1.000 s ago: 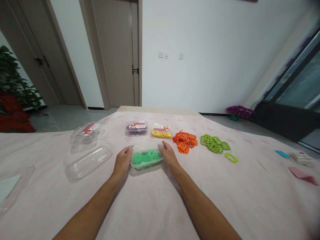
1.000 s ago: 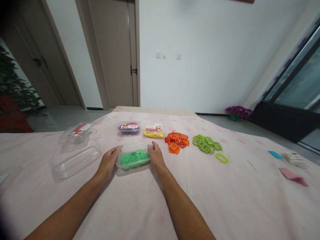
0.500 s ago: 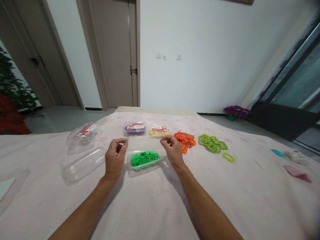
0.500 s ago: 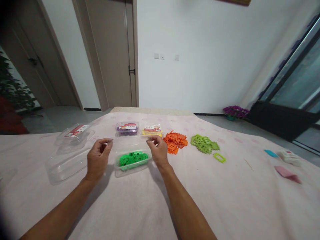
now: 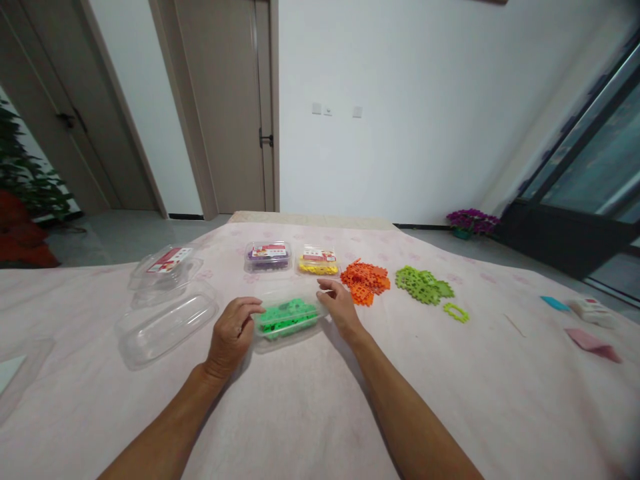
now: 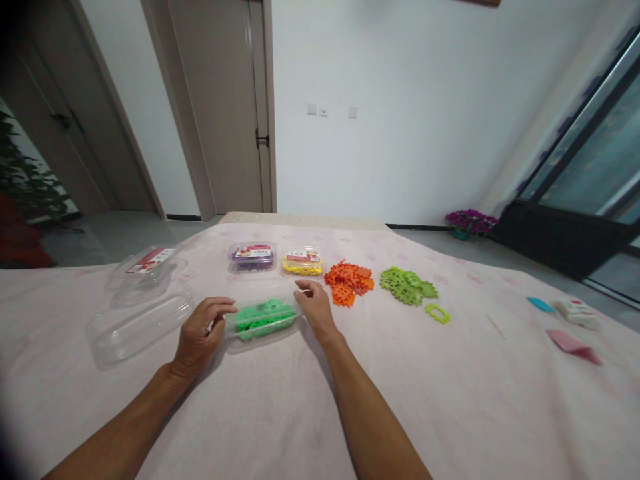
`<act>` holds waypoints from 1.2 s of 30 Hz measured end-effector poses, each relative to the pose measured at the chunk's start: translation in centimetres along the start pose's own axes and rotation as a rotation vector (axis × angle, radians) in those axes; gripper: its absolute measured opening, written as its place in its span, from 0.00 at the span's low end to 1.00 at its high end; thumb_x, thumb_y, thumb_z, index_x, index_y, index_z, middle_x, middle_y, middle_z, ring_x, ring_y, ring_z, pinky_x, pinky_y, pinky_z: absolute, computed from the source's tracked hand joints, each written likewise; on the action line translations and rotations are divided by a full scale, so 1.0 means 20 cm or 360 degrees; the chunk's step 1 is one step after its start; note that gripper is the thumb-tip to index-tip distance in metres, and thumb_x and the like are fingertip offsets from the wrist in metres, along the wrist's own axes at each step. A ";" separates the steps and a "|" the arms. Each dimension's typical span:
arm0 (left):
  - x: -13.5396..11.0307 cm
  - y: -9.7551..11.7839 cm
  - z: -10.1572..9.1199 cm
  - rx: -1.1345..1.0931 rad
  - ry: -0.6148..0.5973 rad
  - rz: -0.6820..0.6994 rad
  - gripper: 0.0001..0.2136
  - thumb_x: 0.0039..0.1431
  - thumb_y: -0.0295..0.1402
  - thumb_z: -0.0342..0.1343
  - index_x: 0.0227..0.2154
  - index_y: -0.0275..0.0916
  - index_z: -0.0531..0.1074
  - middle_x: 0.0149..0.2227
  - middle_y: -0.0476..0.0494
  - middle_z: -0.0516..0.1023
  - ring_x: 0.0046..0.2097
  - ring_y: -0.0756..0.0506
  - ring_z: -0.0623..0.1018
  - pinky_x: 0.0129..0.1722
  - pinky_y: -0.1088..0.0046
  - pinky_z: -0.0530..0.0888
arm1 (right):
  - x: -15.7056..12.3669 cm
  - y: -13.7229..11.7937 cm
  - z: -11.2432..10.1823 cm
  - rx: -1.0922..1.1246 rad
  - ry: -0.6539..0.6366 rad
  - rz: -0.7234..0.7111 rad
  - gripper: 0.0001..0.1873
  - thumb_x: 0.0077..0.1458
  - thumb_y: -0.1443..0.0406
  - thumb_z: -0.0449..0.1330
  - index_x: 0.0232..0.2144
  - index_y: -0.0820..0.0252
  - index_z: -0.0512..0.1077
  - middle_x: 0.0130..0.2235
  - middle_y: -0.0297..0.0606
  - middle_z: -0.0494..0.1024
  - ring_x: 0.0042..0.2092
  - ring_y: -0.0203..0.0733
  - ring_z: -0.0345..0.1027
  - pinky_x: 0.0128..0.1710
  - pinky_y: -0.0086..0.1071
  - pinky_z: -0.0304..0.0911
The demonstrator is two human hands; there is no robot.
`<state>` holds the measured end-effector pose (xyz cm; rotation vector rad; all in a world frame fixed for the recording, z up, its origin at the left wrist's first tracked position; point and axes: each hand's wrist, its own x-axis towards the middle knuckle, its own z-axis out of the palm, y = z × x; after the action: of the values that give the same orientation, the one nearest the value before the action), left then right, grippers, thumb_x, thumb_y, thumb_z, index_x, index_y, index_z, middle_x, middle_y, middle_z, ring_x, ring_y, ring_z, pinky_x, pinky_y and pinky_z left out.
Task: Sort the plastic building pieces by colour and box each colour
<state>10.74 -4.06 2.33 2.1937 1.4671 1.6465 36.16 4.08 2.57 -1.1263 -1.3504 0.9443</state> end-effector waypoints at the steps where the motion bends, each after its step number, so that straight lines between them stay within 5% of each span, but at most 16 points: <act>1: 0.00 0.00 0.00 -0.0001 -0.0015 -0.0011 0.13 0.56 0.23 0.47 0.34 0.42 0.76 0.40 0.41 0.79 0.47 0.43 0.76 0.51 0.64 0.71 | 0.00 0.01 0.01 -0.0071 0.0009 -0.0022 0.22 0.44 0.61 0.62 0.44 0.58 0.78 0.42 0.40 0.78 0.39 0.44 0.68 0.44 0.40 0.65; 6: 0.01 0.04 -0.01 -0.0022 0.0050 -0.0210 0.11 0.59 0.29 0.46 0.32 0.42 0.74 0.37 0.43 0.77 0.44 0.42 0.75 0.49 0.65 0.70 | 0.00 0.02 0.01 -0.0286 -0.0071 -0.0065 0.26 0.45 0.64 0.58 0.49 0.56 0.77 0.45 0.41 0.75 0.42 0.45 0.68 0.49 0.42 0.64; 10: 0.04 0.06 0.02 0.0072 0.0201 -0.0571 0.14 0.61 0.37 0.47 0.43 0.41 0.74 0.40 0.43 0.74 0.42 0.43 0.74 0.46 0.65 0.70 | 0.00 0.02 0.01 -0.0443 -0.0121 -0.0094 0.29 0.45 0.65 0.55 0.52 0.60 0.74 0.45 0.43 0.73 0.42 0.45 0.67 0.48 0.41 0.63; 13: 0.07 0.06 0.04 0.0052 0.0066 -0.0882 0.20 0.59 0.43 0.50 0.51 0.39 0.71 0.37 0.45 0.74 0.38 0.43 0.74 0.43 0.64 0.70 | 0.00 0.01 0.01 -0.0500 -0.0148 -0.0082 0.31 0.44 0.65 0.54 0.53 0.63 0.73 0.46 0.44 0.73 0.43 0.45 0.67 0.49 0.40 0.62; 16: 0.08 0.04 0.06 -0.0166 -0.0056 -0.1119 0.21 0.56 0.43 0.53 0.48 0.37 0.72 0.32 0.47 0.75 0.34 0.43 0.75 0.38 0.67 0.69 | 0.00 0.00 0.01 -0.0472 -0.0183 -0.0070 0.31 0.43 0.66 0.53 0.52 0.62 0.73 0.46 0.43 0.73 0.46 0.46 0.66 0.51 0.39 0.60; 22: 0.08 -0.01 0.11 -0.0813 0.0031 -0.1481 0.23 0.48 0.39 0.58 0.46 0.32 0.73 0.26 0.50 0.73 0.24 0.50 0.69 0.24 0.75 0.63 | 0.02 0.03 0.02 -0.0297 -0.0219 0.0078 0.28 0.47 0.65 0.53 0.52 0.59 0.72 0.35 0.36 0.73 0.39 0.43 0.66 0.40 0.35 0.61; 29: 0.08 0.00 0.12 -0.1158 0.0118 -0.1576 0.23 0.41 0.38 0.64 0.42 0.31 0.75 0.21 0.56 0.68 0.21 0.55 0.64 0.20 0.79 0.59 | 0.02 0.01 0.08 0.0001 -0.0239 0.0307 0.16 0.53 0.56 0.57 0.36 0.62 0.75 0.23 0.32 0.69 0.29 0.38 0.61 0.28 0.28 0.55; 36: 0.08 0.03 0.12 -0.1218 0.0155 -0.1597 0.25 0.40 0.40 0.66 0.42 0.32 0.74 0.26 0.52 0.74 0.23 0.53 0.68 0.23 0.77 0.63 | 0.00 0.00 0.09 0.0208 -0.0182 0.0475 0.15 0.49 0.57 0.60 0.35 0.61 0.74 0.20 0.27 0.66 0.20 0.31 0.53 0.18 0.26 0.45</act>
<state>12.87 -2.12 2.77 0.7711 1.2681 1.5056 34.30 4.15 2.40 -1.2081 -1.2107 1.3117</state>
